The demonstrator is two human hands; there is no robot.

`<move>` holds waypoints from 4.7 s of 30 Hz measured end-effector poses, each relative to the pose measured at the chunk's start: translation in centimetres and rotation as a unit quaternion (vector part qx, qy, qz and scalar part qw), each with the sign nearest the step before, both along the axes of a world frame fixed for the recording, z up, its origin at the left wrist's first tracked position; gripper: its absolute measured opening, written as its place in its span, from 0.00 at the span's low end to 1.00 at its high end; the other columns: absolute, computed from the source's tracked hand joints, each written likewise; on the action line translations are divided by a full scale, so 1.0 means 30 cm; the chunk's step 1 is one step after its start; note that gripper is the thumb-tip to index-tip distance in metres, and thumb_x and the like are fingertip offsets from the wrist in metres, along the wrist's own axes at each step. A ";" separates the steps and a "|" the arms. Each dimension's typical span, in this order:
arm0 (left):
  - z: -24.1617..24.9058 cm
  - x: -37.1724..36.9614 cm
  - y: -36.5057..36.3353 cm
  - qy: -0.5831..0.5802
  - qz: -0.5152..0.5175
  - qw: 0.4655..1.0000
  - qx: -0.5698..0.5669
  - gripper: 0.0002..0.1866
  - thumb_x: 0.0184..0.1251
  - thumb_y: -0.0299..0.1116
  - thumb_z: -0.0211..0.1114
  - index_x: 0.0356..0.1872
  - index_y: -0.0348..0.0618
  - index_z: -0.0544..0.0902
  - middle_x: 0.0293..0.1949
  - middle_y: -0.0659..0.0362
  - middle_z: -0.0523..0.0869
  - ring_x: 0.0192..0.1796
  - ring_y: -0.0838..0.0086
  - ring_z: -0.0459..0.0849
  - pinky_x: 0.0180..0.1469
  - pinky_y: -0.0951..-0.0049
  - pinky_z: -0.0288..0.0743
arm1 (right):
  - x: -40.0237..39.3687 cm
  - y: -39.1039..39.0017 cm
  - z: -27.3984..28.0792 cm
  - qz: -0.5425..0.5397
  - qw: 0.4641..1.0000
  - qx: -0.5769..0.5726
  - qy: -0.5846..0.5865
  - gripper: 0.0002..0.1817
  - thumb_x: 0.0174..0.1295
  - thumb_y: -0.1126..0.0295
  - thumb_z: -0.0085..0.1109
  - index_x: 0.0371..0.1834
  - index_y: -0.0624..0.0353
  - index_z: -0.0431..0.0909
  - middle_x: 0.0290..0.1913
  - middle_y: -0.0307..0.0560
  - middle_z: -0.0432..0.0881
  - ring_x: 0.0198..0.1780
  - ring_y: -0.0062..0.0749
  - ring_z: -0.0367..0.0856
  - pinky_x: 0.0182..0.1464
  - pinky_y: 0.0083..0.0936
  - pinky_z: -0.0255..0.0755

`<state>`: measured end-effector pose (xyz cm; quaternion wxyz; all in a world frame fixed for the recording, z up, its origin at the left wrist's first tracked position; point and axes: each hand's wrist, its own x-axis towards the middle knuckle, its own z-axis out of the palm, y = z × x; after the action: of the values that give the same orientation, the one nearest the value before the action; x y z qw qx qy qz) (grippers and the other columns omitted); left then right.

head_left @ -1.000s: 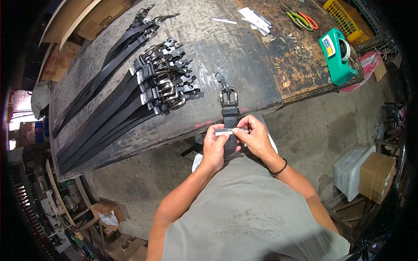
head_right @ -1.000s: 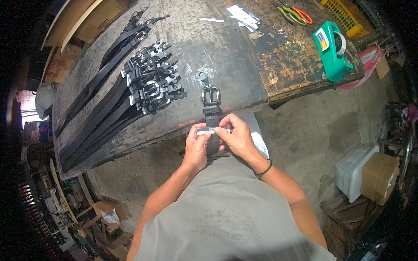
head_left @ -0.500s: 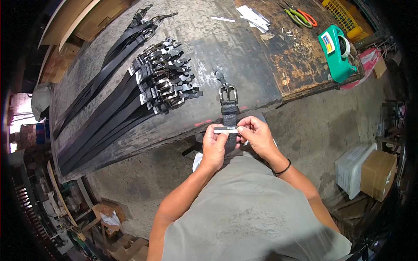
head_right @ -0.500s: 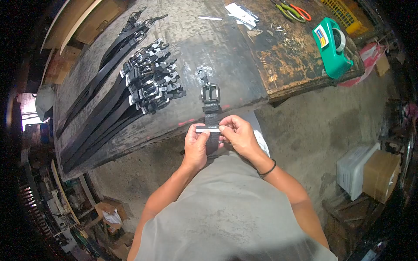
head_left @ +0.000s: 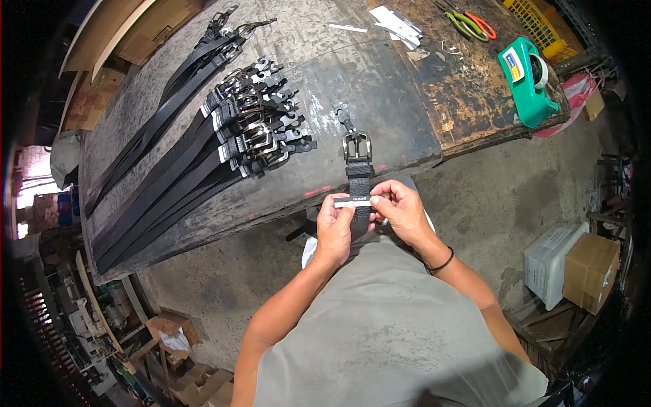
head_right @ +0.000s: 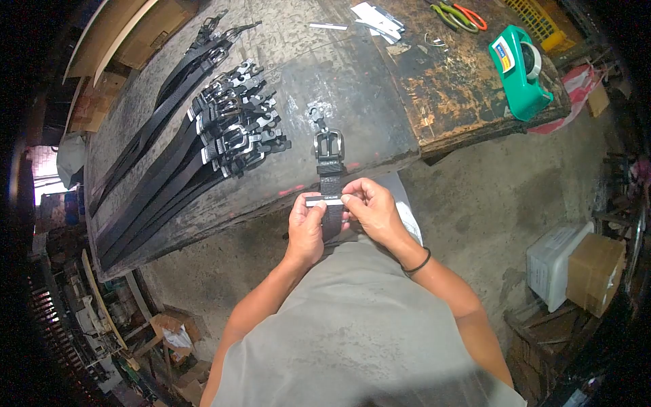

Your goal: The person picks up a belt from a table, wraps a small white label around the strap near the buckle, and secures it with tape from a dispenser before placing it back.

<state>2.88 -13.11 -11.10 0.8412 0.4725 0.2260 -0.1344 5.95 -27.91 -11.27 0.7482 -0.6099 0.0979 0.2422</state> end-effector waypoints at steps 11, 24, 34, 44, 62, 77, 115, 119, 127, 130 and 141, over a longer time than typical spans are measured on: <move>0.000 0.001 0.000 0.009 0.006 1.000 -0.007 0.07 0.72 0.31 0.48 0.45 0.40 0.67 0.38 0.52 0.82 0.34 0.70 0.85 0.34 0.70 0.83 | 0.004 0.002 0.014 0.000 1.000 -0.005 0.008 0.08 0.63 0.74 0.56 0.42 0.67 0.74 0.35 0.40 0.78 0.32 0.19 0.79 0.34 0.16 0.78; 0.008 0.002 -0.001 0.017 0.009 1.000 -0.010 0.07 0.73 0.31 0.46 0.45 0.41 0.66 0.39 0.50 0.82 0.35 0.68 0.85 0.35 0.68 0.83 | 0.003 0.003 0.014 0.002 1.000 -0.006 0.010 0.08 0.63 0.74 0.56 0.42 0.66 0.74 0.34 0.39 0.78 0.30 0.17 0.79 0.32 0.14 0.77; 0.007 0.002 -0.001 0.017 0.006 1.000 -0.006 0.07 0.72 0.31 0.46 0.46 0.40 0.65 0.40 0.49 0.81 0.35 0.66 0.85 0.36 0.67 0.84 | 0.002 0.003 0.008 -0.001 1.000 -0.001 0.005 0.08 0.63 0.75 0.56 0.42 0.67 0.74 0.34 0.39 0.78 0.30 0.17 0.78 0.32 0.15 0.78; 0.000 0.001 -0.003 0.006 0.012 1.000 -0.011 0.08 0.73 0.31 0.44 0.45 0.39 0.66 0.38 0.49 0.82 0.34 0.67 0.86 0.34 0.69 0.83 | 0.004 0.000 0.003 0.008 1.000 -0.011 0.004 0.10 0.63 0.74 0.56 0.44 0.68 0.74 0.34 0.41 0.79 0.30 0.18 0.80 0.32 0.16 0.78; 0.000 0.005 -0.001 0.023 0.017 0.999 -0.023 0.07 0.73 0.32 0.44 0.45 0.41 0.66 0.38 0.50 0.82 0.33 0.68 0.85 0.33 0.68 0.83 | 0.008 0.003 0.014 0.010 1.000 -0.021 0.006 0.10 0.63 0.73 0.56 0.43 0.67 0.75 0.35 0.40 0.79 0.30 0.17 0.79 0.30 0.13 0.75; 0.006 0.010 -0.003 0.029 0.018 0.999 -0.025 0.07 0.72 0.29 0.44 0.44 0.39 0.66 0.37 0.49 0.82 0.31 0.66 0.85 0.32 0.68 0.83 | 0.016 0.012 0.001 0.040 0.999 -0.026 0.020 0.09 0.64 0.72 0.52 0.42 0.68 0.74 0.34 0.40 0.79 0.27 0.18 0.78 0.27 0.17 0.74; 0.008 -0.005 0.001 0.067 0.023 0.997 -0.003 0.11 0.73 0.36 0.52 0.45 0.40 0.69 0.36 0.53 0.82 0.31 0.70 0.85 0.35 0.70 0.82 | 0.010 0.018 -0.001 0.059 0.996 -0.060 0.000 0.08 0.63 0.71 0.52 0.39 0.65 0.74 0.25 0.33 0.74 0.24 0.12 0.68 0.24 0.14 0.63; 0.024 0.000 0.001 0.060 0.025 0.998 -0.009 0.11 0.72 0.36 0.54 0.42 0.38 0.72 0.34 0.54 0.83 0.31 0.72 0.85 0.34 0.71 0.82 | 0.011 0.019 0.006 0.055 0.998 -0.040 0.015 0.08 0.64 0.71 0.52 0.39 0.65 0.74 0.24 0.32 0.73 0.23 0.12 0.68 0.24 0.14 0.63; -0.001 -0.001 0.000 0.032 0.008 0.999 0.031 0.11 0.69 0.35 0.59 0.42 0.37 0.72 0.34 0.55 0.83 0.30 0.73 0.84 0.34 0.73 0.81 | 0.011 0.018 0.009 0.063 0.997 -0.033 0.016 0.08 0.64 0.71 0.52 0.40 0.64 0.73 0.26 0.33 0.74 0.23 0.13 0.68 0.25 0.15 0.65; -0.005 0.003 0.004 0.039 0.002 0.998 0.042 0.11 0.69 0.35 0.59 0.42 0.37 0.72 0.34 0.55 0.83 0.30 0.74 0.84 0.34 0.74 0.81 | 0.016 0.004 -0.009 0.073 0.997 0.015 0.037 0.08 0.65 0.70 0.53 0.41 0.64 0.73 0.29 0.35 0.75 0.25 0.15 0.71 0.28 0.14 0.67; 0.095 0.050 0.087 -0.014 -0.159 0.982 -0.096 0.17 0.63 0.40 0.65 0.44 0.38 0.76 0.33 0.59 0.81 0.28 0.75 0.80 0.31 0.75 0.77 | 0.043 -0.005 0.012 0.137 0.964 0.209 -0.090 0.23 0.59 0.68 0.63 0.56 0.62 0.70 0.50 0.45 0.75 0.42 0.30 0.79 0.45 0.27 0.74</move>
<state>4.39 -10.50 -8.24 0.8535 0.4213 0.1221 -0.2814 7.24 -28.07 -10.91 0.8245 -0.4667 -0.1074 0.3014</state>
